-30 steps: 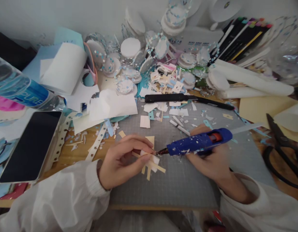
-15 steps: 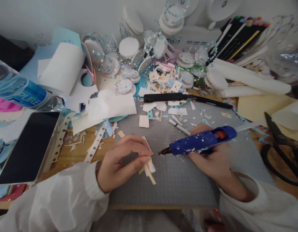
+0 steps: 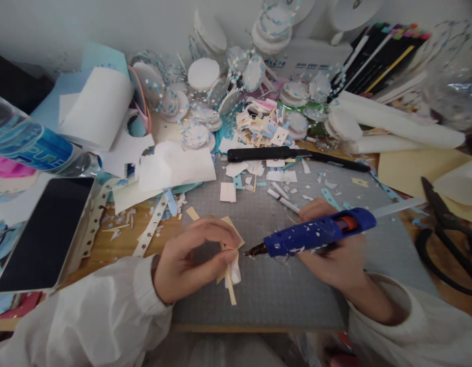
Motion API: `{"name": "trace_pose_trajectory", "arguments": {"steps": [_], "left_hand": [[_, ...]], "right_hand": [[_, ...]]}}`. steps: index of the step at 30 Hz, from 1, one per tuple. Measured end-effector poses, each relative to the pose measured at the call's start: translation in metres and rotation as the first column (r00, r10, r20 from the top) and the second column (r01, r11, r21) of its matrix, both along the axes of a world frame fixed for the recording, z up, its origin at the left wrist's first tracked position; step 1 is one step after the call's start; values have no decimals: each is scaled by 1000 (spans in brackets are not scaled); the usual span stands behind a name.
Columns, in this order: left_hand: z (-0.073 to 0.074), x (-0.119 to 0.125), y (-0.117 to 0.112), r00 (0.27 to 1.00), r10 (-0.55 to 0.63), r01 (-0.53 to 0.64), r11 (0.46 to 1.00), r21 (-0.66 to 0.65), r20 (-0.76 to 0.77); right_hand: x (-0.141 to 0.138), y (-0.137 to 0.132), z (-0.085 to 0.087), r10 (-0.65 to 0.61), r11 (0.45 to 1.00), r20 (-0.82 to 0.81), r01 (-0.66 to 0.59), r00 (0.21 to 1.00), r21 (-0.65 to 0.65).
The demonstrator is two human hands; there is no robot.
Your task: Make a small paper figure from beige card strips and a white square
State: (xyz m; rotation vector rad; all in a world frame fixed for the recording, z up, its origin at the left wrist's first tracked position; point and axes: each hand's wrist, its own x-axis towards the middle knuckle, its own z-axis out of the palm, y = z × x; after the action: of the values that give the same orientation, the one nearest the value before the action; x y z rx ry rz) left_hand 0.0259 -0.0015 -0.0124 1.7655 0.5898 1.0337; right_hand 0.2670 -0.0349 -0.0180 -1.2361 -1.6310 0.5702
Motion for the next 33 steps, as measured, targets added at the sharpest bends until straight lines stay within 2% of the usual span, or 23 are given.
{"name": "trace_pose_trajectory", "arguments": {"steps": [9,16,22,27,33], "left_hand": [[-5,-1,-2,999,37,-38,998,-41,-24],[-2,0,-1,998,42,-42,999,-15,-48],[-1,0,-1,997,18,-22,999,-44,-75],[1,2,0,999,1,-3,998,-62,-43],[3,2,1,999,-40,45,988,-145,36]], "right_hand": [[1,1,-2,-4,1000,6,4,1000,-8],[2,2,-4,-27,1000,59,27,998,8],[1,2,-2,-46,999,67,46,997,6],[1,2,-2,-29,999,56,29,998,15],[0,2,1,-21,1000,22,20,1000,17]]}}
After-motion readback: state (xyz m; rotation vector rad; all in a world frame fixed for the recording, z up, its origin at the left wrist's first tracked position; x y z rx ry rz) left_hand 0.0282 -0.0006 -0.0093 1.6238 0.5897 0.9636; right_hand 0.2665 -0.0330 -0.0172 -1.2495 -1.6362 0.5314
